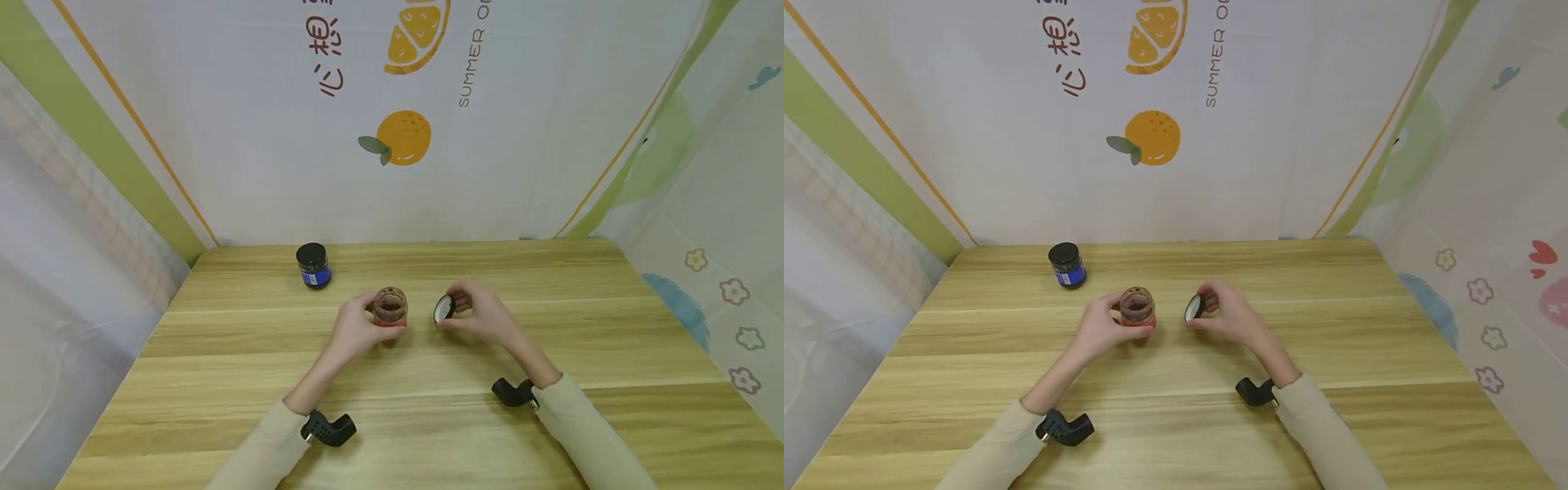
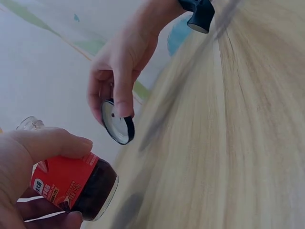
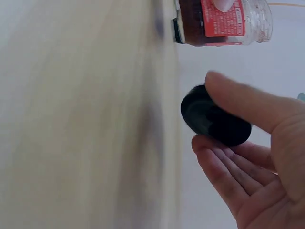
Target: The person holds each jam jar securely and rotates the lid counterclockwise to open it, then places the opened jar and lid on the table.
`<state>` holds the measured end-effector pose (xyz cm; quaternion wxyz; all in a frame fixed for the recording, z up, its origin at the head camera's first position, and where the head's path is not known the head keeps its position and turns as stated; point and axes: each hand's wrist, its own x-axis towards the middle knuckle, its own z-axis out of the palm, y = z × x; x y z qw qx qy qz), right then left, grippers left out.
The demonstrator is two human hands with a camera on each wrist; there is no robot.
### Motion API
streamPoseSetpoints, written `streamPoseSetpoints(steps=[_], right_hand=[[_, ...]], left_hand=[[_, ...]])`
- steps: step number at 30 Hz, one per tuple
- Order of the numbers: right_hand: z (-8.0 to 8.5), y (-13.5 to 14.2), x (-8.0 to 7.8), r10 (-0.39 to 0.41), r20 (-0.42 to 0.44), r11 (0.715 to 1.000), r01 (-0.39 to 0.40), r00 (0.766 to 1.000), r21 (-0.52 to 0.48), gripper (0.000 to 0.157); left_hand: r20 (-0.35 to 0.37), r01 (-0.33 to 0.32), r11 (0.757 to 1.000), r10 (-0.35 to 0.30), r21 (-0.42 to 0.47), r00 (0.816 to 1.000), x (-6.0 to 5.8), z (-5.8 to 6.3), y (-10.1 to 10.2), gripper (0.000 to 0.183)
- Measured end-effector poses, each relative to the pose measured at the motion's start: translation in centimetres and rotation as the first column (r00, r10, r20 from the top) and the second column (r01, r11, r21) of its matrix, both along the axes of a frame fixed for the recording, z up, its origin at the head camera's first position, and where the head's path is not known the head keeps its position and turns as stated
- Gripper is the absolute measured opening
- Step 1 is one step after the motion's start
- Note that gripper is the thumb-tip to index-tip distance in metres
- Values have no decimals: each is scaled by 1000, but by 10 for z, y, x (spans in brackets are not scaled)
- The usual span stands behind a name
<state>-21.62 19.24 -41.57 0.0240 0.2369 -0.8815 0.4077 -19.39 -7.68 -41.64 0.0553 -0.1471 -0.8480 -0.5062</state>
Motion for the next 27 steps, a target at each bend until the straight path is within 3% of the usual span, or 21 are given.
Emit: streamPoseSetpoints(steps=[12, 22, 27], right_hand=[[-15, 4, -5, -30, 84, 1000, 30, 996, -4, 60], [-16, 10, -9, -24, 57, 978, 11, 998, 208, 53], [-16, 10, -6, -11, 67, 971, -5, 998, 237, 54]], left_hand=[[40, -23, 1000, 23, -14, 999, -6, -10, 1, 48], [60, -42, 999, 42, -7, 997, -10, -13, 1, 52], [65, -32, 999, 32, 5, 997, -10, -14, 1, 53]])
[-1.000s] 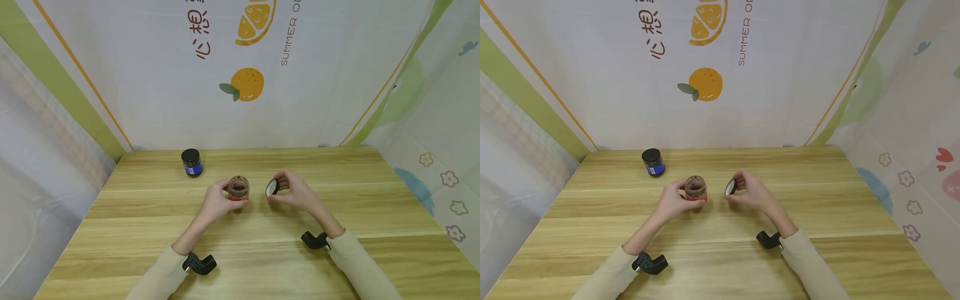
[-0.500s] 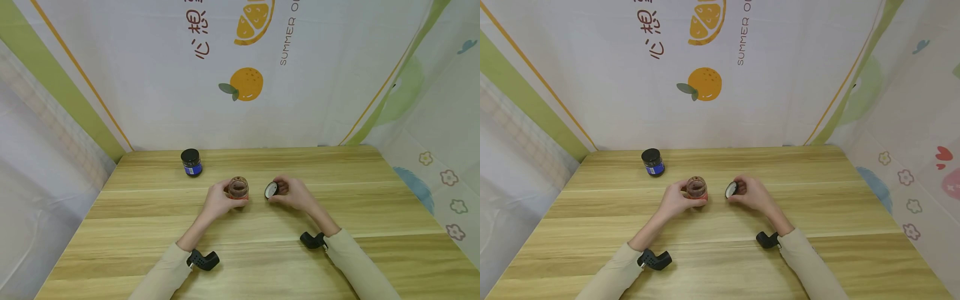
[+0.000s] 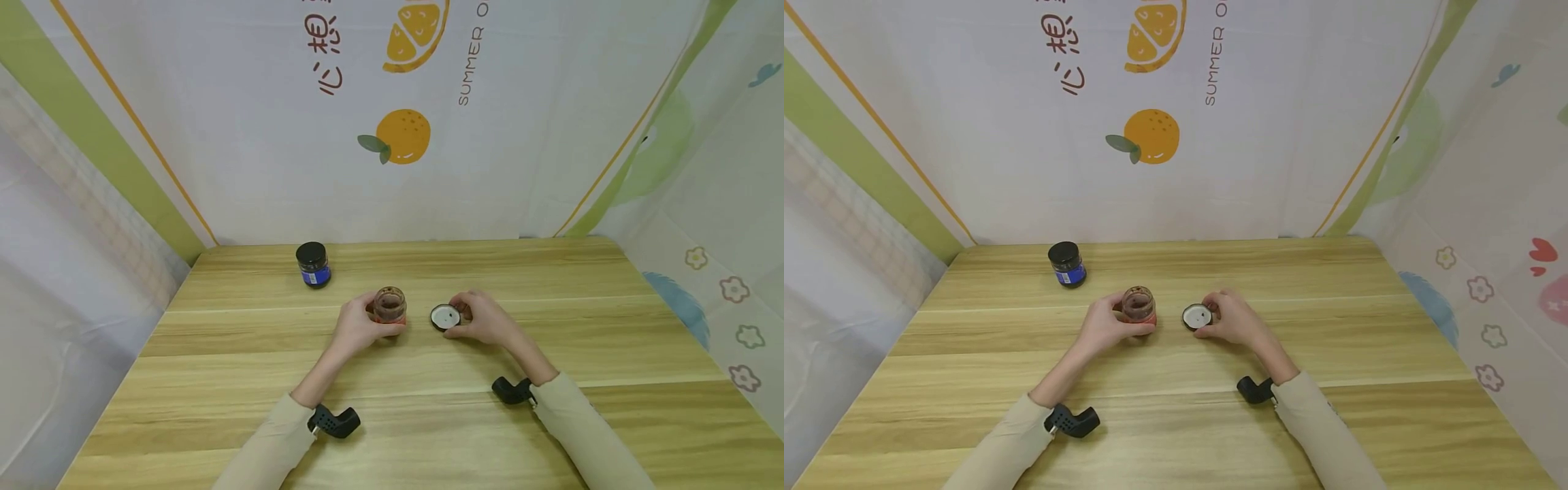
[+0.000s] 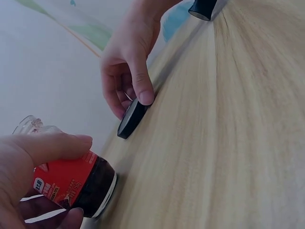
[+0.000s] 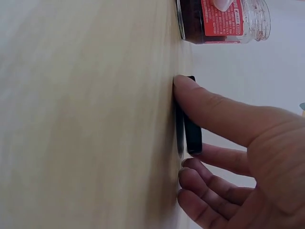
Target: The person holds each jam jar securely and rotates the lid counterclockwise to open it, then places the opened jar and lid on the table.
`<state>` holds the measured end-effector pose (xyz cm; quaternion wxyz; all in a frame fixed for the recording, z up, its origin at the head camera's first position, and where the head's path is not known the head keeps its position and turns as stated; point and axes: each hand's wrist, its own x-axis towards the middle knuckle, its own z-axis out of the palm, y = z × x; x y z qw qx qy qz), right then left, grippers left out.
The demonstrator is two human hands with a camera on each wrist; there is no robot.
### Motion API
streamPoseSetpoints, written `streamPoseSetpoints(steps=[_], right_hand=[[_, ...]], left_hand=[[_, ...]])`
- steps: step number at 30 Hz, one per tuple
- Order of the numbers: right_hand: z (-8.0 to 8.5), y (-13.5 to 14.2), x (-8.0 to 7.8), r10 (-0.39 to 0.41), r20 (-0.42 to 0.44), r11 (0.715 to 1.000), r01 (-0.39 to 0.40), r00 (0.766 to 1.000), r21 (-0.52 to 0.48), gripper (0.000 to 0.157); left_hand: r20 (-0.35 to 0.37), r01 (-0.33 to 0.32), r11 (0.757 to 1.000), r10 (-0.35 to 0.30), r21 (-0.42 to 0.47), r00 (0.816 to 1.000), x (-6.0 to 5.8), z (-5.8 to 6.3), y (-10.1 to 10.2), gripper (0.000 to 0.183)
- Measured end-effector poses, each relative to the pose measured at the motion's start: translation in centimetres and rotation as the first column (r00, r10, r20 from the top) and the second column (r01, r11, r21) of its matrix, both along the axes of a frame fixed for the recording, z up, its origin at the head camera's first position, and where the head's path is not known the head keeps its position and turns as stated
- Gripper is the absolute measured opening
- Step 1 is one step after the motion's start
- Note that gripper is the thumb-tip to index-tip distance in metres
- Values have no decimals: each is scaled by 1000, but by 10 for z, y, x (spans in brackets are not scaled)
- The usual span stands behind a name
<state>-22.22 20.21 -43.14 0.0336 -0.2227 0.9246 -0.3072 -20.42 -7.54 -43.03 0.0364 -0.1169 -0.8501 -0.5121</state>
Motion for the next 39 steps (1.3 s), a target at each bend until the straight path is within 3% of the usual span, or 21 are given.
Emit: streamPoseSetpoints(steps=[14, 19, 23, 30, 39], right_hand=[[7, 0, 1, 26, 33, 997, -29, 999, 68, 56], [11, 0, 2, 46, 52, 995, -51, 998, 89, 65], [17, 1, 2, 57, 82, 994, -65, 995, 90, 77], [32, 1, -3, 82, 121, 994, -90, 989, 62, 79], [52, -11, -8, 88, 6, 995, -88, 996, -48, 64]], left_hand=[[31, 33, 999, -32, -5, 999, 0, -2, -4, 63], [31, 50, 997, -48, -66, 998, 0, 5, -10, 86], [-19, 36, 995, -38, -93, 999, -2, 17, -19, 99], [-64, 21, 1000, -20, 10, 998, -7, 33, -41, 87], [-169, -88, 986, 111, 138, 979, -12, 44, -62, 73]])
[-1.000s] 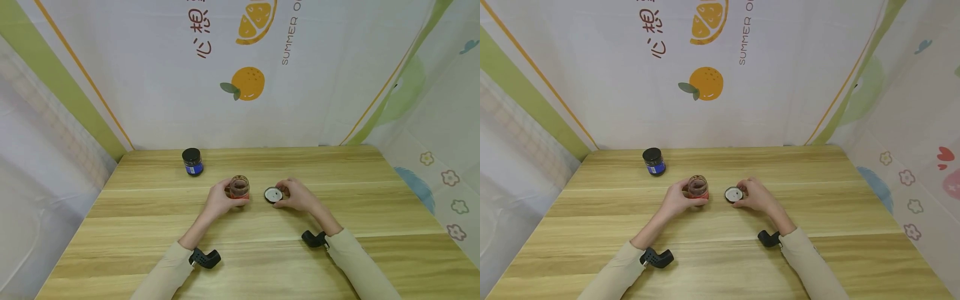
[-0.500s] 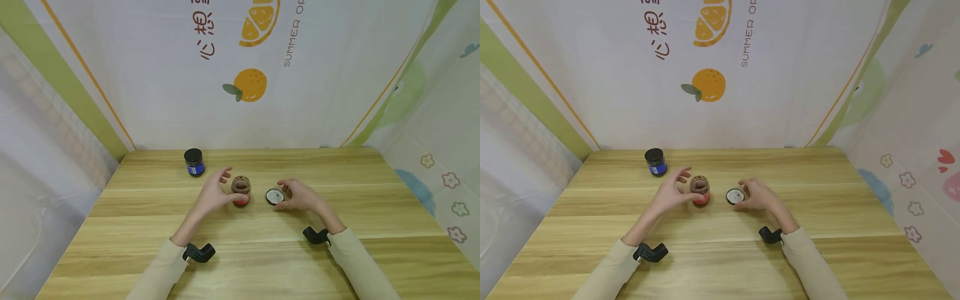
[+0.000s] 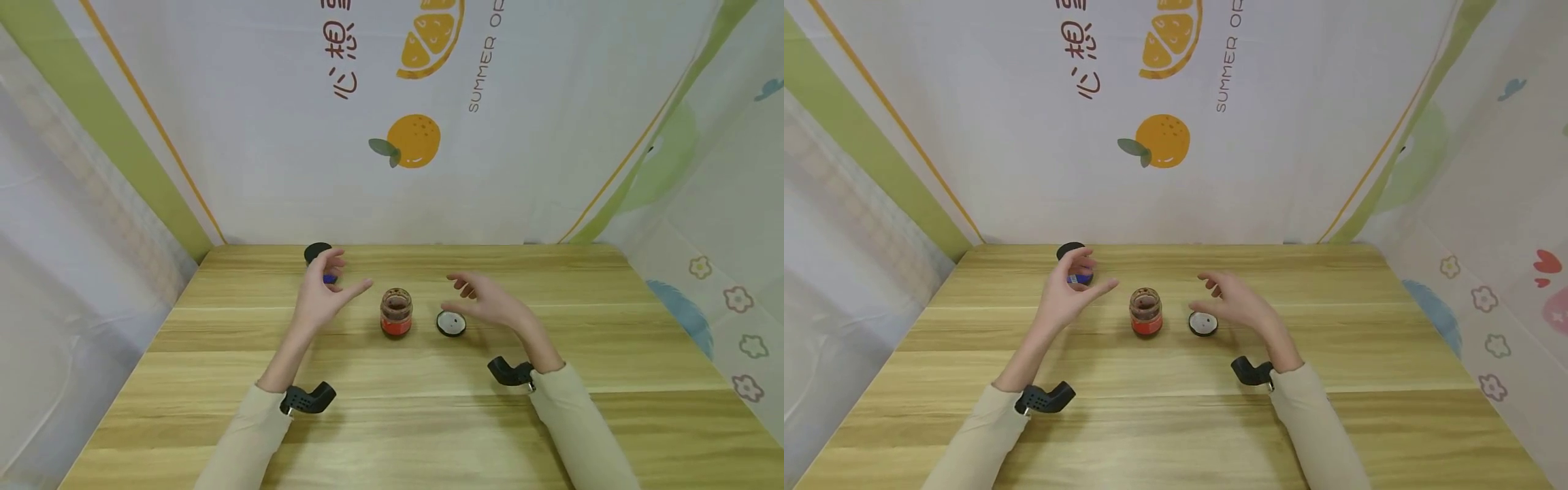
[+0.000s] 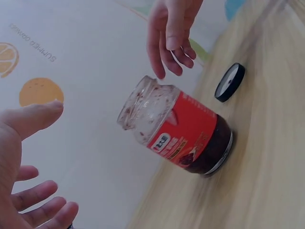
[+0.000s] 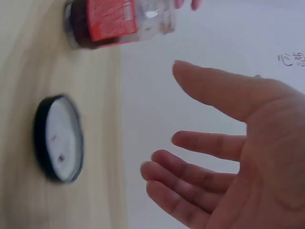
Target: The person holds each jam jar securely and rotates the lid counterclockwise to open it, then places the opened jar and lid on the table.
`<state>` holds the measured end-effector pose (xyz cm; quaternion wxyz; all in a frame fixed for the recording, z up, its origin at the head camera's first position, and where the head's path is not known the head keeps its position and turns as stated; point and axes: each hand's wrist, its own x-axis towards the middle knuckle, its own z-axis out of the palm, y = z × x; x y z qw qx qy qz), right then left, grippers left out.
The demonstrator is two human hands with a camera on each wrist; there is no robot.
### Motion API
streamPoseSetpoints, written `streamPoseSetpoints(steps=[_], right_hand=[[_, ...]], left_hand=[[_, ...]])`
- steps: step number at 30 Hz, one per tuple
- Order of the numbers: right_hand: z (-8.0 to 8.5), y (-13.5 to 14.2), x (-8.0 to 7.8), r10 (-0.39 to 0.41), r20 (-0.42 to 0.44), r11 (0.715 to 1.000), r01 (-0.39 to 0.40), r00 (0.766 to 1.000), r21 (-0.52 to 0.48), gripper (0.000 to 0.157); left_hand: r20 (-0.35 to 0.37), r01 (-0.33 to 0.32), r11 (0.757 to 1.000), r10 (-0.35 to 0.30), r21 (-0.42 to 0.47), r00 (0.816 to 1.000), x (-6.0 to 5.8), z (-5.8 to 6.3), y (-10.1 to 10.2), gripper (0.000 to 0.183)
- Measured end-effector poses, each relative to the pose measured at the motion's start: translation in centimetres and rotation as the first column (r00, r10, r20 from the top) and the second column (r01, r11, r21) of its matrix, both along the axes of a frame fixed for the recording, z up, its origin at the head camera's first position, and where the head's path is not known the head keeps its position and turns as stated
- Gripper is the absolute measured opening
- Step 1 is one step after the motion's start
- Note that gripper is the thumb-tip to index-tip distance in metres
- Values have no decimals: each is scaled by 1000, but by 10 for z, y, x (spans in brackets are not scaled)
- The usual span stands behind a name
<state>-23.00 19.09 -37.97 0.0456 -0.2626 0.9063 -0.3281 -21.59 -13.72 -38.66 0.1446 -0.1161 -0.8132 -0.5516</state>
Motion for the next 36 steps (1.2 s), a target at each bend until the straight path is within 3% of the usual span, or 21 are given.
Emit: streamPoseSetpoints(steps=[6, 18, 27, 36], right_hand=[[11, -19, -3, -34, -66, 999, 31, 997, -34, 63], [33, -63, -5, -33, -133, 991, 15, 991, -129, 57], [44, -99, -17, 4, -124, 990, -22, 992, -139, 58], [58, -142, -42, 63, -129, 998, -65, 990, -16, 54]], left_hand=[[-47, -97, 995, 98, 29, 994, -3, 2, -10, 71], [-37, -214, 976, 215, 29, 976, -11, -3, -29, 78], [7, -228, 973, 228, 24, 974, -18, -9, -40, 80], [60, -213, 976, 210, 46, 976, -27, -20, -51, 80]])
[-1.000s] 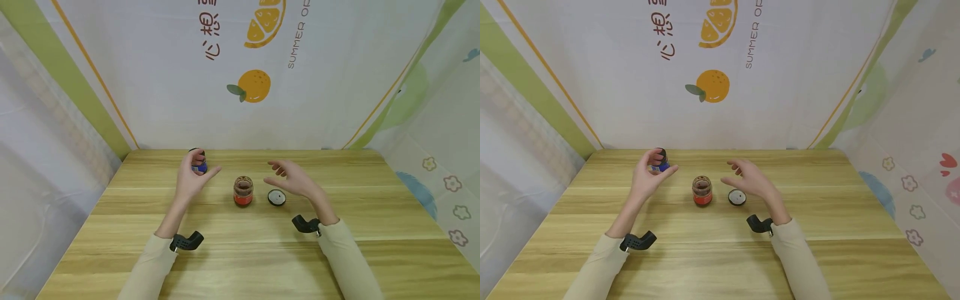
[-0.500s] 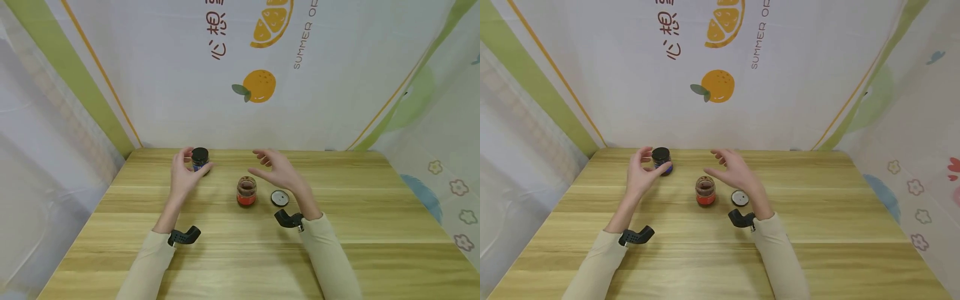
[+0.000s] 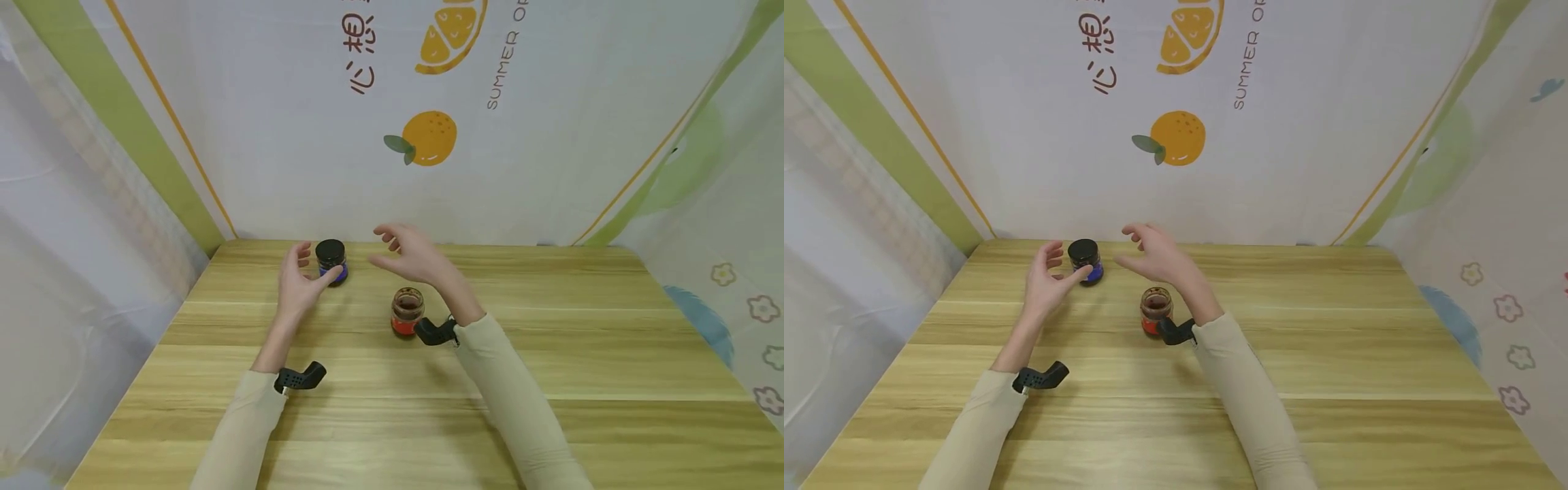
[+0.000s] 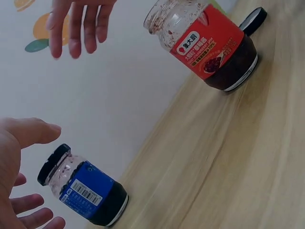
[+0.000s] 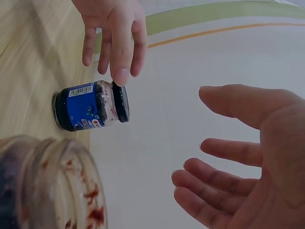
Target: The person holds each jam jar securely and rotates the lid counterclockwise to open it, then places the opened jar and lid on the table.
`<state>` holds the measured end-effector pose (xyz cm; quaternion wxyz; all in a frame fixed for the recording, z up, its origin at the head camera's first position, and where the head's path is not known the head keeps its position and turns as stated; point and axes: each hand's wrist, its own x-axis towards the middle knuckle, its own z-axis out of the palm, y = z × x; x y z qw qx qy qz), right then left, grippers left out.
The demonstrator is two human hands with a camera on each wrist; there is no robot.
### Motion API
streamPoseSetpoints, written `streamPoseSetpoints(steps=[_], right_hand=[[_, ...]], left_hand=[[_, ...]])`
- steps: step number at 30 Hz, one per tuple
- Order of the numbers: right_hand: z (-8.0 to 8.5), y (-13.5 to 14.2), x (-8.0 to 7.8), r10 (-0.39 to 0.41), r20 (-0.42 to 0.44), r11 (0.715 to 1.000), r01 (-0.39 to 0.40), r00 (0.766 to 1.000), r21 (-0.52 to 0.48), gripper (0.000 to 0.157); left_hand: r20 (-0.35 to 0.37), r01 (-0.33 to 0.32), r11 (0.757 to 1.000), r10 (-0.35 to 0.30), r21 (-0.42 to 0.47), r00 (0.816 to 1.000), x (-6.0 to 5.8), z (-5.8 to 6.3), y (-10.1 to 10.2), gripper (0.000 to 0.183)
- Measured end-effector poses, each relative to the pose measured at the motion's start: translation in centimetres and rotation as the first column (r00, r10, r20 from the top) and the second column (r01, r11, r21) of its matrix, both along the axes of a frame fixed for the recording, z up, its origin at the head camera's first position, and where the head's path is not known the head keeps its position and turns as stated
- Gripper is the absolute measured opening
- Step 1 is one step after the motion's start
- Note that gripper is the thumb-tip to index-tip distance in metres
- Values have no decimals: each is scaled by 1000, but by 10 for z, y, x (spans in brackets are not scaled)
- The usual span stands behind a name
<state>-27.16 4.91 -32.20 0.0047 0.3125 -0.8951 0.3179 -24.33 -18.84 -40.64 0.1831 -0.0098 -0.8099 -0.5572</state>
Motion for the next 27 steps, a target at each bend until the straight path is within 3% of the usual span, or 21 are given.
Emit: streamPoseSetpoints(steps=[7, 13, 18, 22, 27], right_hand=[[9, -32, -15, 16, -14, 988, -14, 1000, 155, 53], [9, -55, -23, 23, 17, 979, -26, 1000, 202, 52], [10, -75, -26, 6, 22, 951, -12, 1000, 308, 55], [7, -91, -29, -51, 37, 922, 32, 998, 386, 62], [-2, -105, -33, -93, 35, 892, 68, 995, 447, 67]], left_hand=[[70, 73, 994, -79, 85, 994, -4, -7, -7, 84], [153, 181, 971, -204, 156, 967, -4, -8, -11, 90], [179, 223, 953, -261, 207, 949, -1, 5, -9, 85], [176, 237, 945, -279, 226, 944, 3, 14, -8, 76], [161, 253, 936, -297, 246, 941, -1, 0, -12, 70]])
